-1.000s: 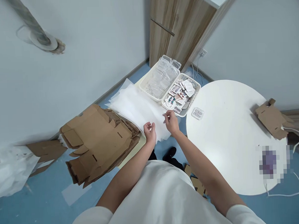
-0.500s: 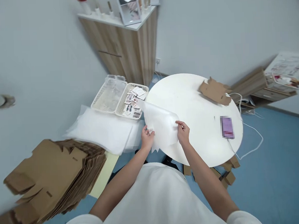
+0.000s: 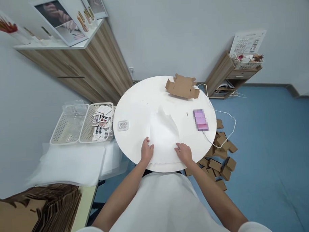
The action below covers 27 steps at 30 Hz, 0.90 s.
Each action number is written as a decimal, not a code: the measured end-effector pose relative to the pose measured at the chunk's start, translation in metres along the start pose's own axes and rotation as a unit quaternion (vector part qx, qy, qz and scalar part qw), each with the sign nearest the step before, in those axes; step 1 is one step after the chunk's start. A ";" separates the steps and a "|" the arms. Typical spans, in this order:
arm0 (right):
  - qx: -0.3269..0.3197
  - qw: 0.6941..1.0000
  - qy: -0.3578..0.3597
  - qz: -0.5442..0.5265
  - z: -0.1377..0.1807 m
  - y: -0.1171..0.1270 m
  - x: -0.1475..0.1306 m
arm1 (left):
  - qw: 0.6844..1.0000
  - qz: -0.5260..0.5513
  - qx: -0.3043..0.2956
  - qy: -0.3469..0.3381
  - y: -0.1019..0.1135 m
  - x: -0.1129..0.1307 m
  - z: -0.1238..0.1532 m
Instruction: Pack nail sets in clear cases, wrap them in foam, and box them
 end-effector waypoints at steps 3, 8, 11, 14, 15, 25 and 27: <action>0.014 0.998 0.020 0.066 0.007 0.000 -0.001 | 0.998 -0.059 0.014 -0.012 -0.002 -0.001 0.002; 0.026 0.989 0.112 0.089 0.012 0.001 -0.018 | 0.975 -0.194 -0.012 -0.111 -0.002 0.011 0.010; -0.012 0.986 0.134 0.097 0.007 -0.005 -0.023 | 0.953 -0.226 -0.108 -0.170 -0.011 0.016 0.015; -0.031 0.987 0.118 0.105 -0.005 -0.010 -0.023 | 0.945 -0.240 -0.131 -0.181 -0.015 0.016 0.008; -0.033 0.987 0.112 0.108 -0.009 -0.011 -0.024 | 0.944 -0.244 -0.131 -0.181 -0.016 0.016 0.004; 0.034 0.993 0.067 0.088 -0.013 -0.007 -0.041 | 0.949 -0.213 -0.133 -0.191 -0.007 0.011 -0.009; 0.058 0.995 0.074 0.042 -0.018 -0.012 -0.064 | 0.956 -0.219 -0.106 -0.163 0.012 0.001 -0.018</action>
Point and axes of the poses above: each hand's wrist, its own z-axis away from the middle knuckle, its own y-axis out of the back of the hand, x = y × z, the point moved 5 cm from there along -z, towards the middle knuckle, and after that the axes turned 7 degrees about x, right-handed, at the moved point
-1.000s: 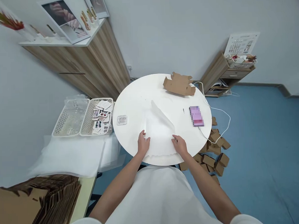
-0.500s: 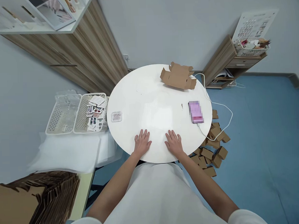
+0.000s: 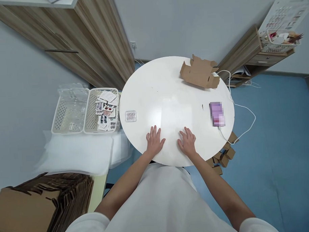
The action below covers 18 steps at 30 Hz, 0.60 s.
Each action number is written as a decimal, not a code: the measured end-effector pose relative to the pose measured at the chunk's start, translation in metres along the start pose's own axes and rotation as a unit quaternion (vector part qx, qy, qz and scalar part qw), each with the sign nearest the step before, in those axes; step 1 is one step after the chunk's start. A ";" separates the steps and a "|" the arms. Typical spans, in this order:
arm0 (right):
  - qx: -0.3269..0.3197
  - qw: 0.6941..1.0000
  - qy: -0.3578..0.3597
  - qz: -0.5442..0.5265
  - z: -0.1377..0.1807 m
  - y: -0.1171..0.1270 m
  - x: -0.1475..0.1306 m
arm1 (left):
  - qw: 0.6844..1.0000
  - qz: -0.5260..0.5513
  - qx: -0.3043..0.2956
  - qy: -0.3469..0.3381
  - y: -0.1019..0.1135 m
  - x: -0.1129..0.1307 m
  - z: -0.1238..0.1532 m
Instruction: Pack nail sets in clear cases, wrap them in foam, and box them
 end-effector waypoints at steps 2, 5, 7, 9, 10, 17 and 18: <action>0.005 0.997 0.016 -0.074 -0.016 -0.011 -0.034 | 0.998 0.002 0.041 0.052 0.020 -0.029 -0.005; -0.053 0.975 0.016 -0.217 -0.048 -0.040 -0.092 | 0.986 0.037 0.107 0.121 0.051 -0.079 -0.018; -0.115 0.948 -0.020 -0.296 -0.068 -0.064 -0.126 | 0.977 0.079 0.132 0.149 0.066 -0.108 -0.030; -0.156 0.919 -0.067 -0.354 -0.085 -0.085 -0.151 | 0.967 0.127 0.140 0.169 0.075 -0.130 -0.042; -0.169 0.907 -0.084 -0.377 -0.091 -0.094 -0.160 | 0.962 0.150 0.142 0.179 0.078 -0.138 -0.048; -0.247 0.851 -0.119 -0.449 -0.104 -0.125 -0.196 | 0.928 0.235 0.151 0.246 0.079 -0.159 -0.062; -0.248 0.851 -0.118 -0.448 -0.103 -0.126 -0.197 | 0.930 0.234 0.155 0.239 0.078 -0.157 -0.061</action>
Point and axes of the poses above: each hand's wrist, its own z-axis away from the middle knuckle, its own y-axis out of the back of the hand, x = y × z, the point moved 5 cm from there along -z, towards the middle knuckle, and after that the axes turned 7 degrees about x, right-handed, at the moved point
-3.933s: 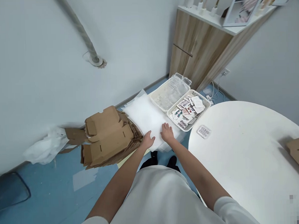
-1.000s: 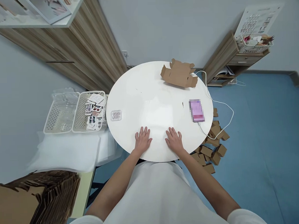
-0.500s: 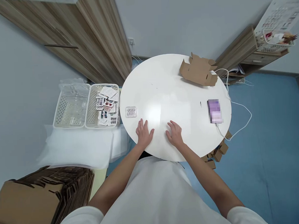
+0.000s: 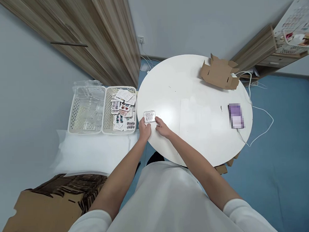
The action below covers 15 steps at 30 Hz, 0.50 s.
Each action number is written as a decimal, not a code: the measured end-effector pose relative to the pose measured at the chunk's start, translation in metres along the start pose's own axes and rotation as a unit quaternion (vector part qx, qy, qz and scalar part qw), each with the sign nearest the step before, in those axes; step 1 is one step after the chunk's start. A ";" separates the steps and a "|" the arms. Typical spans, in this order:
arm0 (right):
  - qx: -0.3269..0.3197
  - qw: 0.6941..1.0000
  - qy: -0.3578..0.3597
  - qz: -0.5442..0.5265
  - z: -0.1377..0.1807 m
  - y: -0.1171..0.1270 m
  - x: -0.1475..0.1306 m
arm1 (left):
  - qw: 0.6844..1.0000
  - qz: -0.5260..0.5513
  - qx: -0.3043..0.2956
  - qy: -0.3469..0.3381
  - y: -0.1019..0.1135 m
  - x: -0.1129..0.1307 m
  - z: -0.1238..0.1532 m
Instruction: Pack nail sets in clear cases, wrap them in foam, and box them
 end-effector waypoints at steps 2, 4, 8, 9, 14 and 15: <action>0.011 1.000 0.002 0.007 0.004 0.002 0.003 | 1.000 0.002 0.001 -0.021 -0.001 0.002 0.007; 0.030 0.999 0.008 0.015 0.014 0.010 0.008 | 0.999 0.012 -0.010 -0.047 -0.006 0.006 0.018; 0.079 0.996 0.028 0.029 0.048 0.042 0.020 | 0.990 0.047 -0.069 -0.112 -0.028 0.021 0.048; 0.093 0.995 0.027 0.032 0.059 0.053 0.023 | 0.986 0.051 -0.088 -0.130 -0.035 0.026 0.057; 0.144 0.988 0.000 0.046 0.113 0.105 0.046 | 0.965 0.029 -0.166 -0.200 -0.073 0.049 0.106; 0.152 0.987 -0.002 0.052 0.123 0.115 0.051 | 0.962 0.025 -0.178 -0.206 -0.080 0.052 0.116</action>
Point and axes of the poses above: each hand's wrist, its own z-axis away from the middle knuckle, its own y-axis out of the back of the hand, x = y × z, the point moved 5 cm from there along -z, towards the middle knuckle, and after that the axes turned 7 degrees about x, right-handed, at the moved point
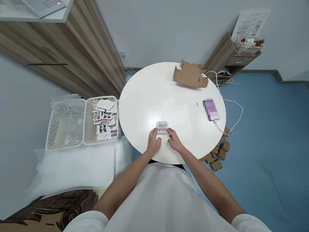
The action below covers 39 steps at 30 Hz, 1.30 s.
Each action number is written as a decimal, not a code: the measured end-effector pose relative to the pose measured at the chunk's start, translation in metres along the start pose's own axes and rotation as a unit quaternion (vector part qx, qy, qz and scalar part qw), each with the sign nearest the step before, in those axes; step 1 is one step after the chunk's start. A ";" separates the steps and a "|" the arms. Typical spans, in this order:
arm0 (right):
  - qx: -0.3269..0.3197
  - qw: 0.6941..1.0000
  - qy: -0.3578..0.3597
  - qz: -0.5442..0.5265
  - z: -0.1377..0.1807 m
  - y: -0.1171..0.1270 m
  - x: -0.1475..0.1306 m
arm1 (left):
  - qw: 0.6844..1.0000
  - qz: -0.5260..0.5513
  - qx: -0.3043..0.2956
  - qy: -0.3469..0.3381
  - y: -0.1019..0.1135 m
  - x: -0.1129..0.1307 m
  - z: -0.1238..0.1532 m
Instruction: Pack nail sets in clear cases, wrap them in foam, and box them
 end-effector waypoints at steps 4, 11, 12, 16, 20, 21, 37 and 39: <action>0.005 0.999 -0.005 0.035 0.023 0.041 0.023 | 0.999 -0.001 -0.043 -0.023 -0.037 0.019 0.017; -0.002 0.993 0.022 0.115 0.040 0.077 0.050 | 0.995 -0.051 -0.082 -0.032 -0.076 0.031 0.035; -0.005 0.992 0.030 0.121 0.039 0.078 0.051 | 0.994 -0.061 -0.084 -0.035 -0.078 0.031 0.036; -0.005 0.987 0.068 0.144 0.038 0.080 0.054 | 0.990 -0.101 -0.085 -0.053 -0.081 0.033 0.038; 0.047 0.973 0.123 0.191 0.046 0.089 0.055 | 0.985 -0.150 -0.054 -0.072 -0.073 0.036 0.043; 0.041 0.966 0.142 0.214 0.049 0.090 0.055 | 0.982 -0.162 -0.054 -0.082 -0.071 0.037 0.046; -0.003 0.922 0.201 0.332 0.056 0.087 0.049 | 0.910 -0.350 -0.144 -0.167 -0.071 0.046 0.068; -0.008 0.917 0.228 0.327 0.064 0.093 0.047 | 0.911 -0.350 -0.149 -0.160 -0.067 0.045 0.067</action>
Point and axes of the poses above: each hand's wrist, its own z-axis away from the middle knuckle, its own y-axis out of the back of the hand, x = y × z, the point moved 5 cm from there along -z, towards the middle knuckle, and after that the axes turned 7 degrees about x, right-handed, at the moved point
